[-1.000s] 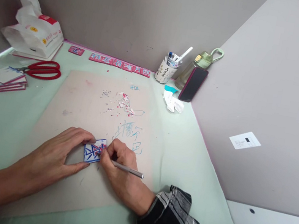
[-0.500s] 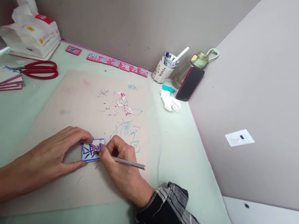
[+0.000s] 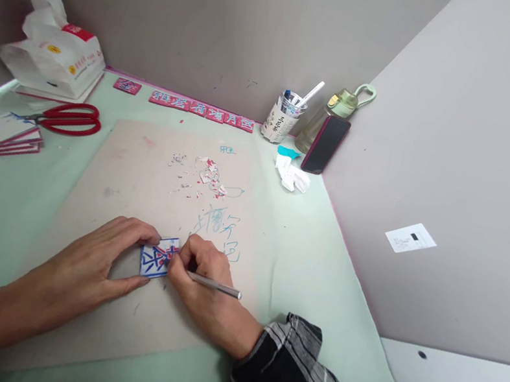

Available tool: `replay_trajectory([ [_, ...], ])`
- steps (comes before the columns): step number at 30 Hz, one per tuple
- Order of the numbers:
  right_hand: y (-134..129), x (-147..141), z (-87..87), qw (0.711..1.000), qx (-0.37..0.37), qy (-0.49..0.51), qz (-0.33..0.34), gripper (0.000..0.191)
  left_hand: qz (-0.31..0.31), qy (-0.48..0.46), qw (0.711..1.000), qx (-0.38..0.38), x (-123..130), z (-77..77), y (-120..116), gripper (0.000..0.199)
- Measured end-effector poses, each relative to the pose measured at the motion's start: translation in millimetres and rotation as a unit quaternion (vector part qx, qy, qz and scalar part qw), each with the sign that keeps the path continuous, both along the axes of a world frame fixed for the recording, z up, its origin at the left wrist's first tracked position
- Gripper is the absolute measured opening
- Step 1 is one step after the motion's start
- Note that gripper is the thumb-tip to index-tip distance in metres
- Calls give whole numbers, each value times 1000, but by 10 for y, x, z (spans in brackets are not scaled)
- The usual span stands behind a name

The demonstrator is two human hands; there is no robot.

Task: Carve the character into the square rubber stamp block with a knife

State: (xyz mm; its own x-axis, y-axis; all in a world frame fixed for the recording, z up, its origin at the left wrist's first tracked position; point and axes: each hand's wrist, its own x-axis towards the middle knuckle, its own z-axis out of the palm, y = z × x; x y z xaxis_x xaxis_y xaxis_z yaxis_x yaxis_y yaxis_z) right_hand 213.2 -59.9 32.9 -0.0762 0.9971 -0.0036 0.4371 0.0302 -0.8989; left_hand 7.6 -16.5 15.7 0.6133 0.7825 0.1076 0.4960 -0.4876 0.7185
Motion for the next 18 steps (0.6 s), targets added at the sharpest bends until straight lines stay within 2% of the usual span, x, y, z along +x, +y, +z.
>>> replay_trajectory([
  [2, -8, -7, -27, 999, 41, -29, 11, 27, 4, -1, 1000, 4, -1, -7, 1, 23],
  [4, -12, -16, -78, 986, 140, -84, 42, 27, 7, -3, 1000, 5, -5, -13, 5, 25],
  [7, -5, -27, -184, 919, 345, -164, 98, 28, 11, -12, 1000, 3, -3, -11, 10, 26],
  [9, -4, -27, -247, 879, 419, -199, 113, 29, 20, -21, 1000, -5, 6, -6, 6, 24],
  [13, -34, -11, -279, 854, 431, -255, 139, 29, 47, -40, 998, -14, 20, -18, -25, 26],
  [18, -83, -11, -159, 834, 453, -277, 152, 31, 59, -47, 997, -24, -16, -37, -42, 34],
])
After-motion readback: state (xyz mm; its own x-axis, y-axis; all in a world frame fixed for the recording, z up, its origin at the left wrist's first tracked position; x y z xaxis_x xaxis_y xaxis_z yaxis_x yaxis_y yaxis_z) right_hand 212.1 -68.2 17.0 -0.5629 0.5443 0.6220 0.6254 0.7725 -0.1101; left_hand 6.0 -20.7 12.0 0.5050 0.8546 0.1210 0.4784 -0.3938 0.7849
